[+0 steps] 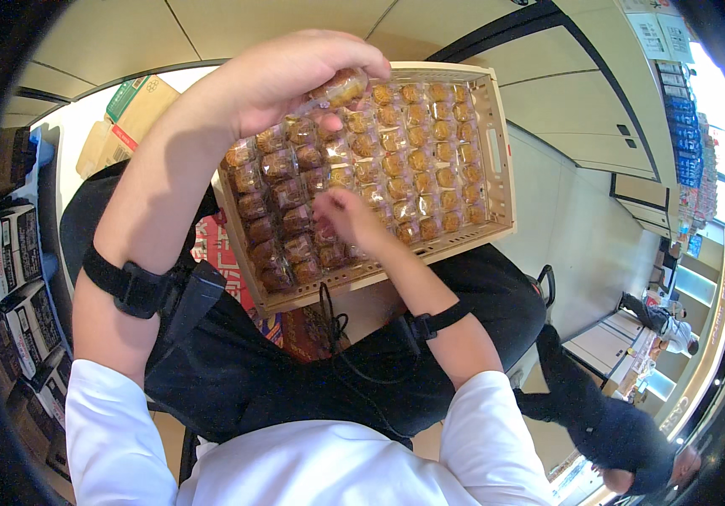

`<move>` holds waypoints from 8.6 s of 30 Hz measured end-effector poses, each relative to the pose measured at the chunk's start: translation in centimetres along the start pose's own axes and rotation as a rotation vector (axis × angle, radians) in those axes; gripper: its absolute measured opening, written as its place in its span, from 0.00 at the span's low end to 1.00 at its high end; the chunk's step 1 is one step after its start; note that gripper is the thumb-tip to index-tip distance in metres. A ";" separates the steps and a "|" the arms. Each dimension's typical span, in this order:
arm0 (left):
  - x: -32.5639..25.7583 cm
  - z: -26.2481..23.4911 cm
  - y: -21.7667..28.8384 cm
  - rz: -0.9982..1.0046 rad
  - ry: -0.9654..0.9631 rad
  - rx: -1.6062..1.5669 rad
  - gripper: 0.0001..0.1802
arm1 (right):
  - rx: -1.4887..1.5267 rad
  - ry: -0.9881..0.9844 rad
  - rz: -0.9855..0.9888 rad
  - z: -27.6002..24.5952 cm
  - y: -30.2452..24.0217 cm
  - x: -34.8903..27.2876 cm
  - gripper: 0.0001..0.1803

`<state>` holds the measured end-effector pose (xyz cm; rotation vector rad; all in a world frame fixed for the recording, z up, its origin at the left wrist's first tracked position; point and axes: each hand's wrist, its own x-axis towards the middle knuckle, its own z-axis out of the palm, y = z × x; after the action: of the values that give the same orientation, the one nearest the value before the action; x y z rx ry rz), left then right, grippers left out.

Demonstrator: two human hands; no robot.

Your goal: Transferring small packaged bakery items from a wooden crate into a shopping basket.

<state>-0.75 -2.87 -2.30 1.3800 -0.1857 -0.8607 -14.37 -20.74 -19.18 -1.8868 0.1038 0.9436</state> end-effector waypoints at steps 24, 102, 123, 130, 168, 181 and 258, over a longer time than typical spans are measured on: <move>-0.4 -0.7 1.3 0.155 0.255 -0.120 0.18 | 1.259 -0.174 0.016 -3.0 -5.0 -1.1 0.16; -3.1 -5.2 5.1 0.321 0.479 -0.396 0.13 | -0.216 0.744 -0.394 1.9 -6.7 13.9 0.19; -3.2 -5.5 5.0 0.336 0.492 -0.388 0.13 | -0.700 0.881 -0.437 2.4 -7.9 12.9 0.22; -2.9 -4.9 5.2 0.309 0.486 -0.387 0.13 | -0.182 0.888 -0.355 2.1 -6.4 14.7 0.20; -2.5 -4.7 5.0 0.276 0.508 -0.327 0.16 | -0.890 0.453 -0.365 5.9 -6.7 12.9 0.39; -2.4 -4.7 4.8 0.258 0.500 -0.332 0.15 | -1.019 0.362 -0.288 5.7 -8.3 12.1 0.39; -0.3 -0.8 -4.5 -0.235 0.227 0.366 0.29 | 0.057 1.336 0.445 -14.9 36.1 -26.6 0.61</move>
<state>-2.42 -1.81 -6.46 1.8579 -0.0032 -0.8834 -40.69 -59.58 -25.24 -2.1598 1.3453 -0.2174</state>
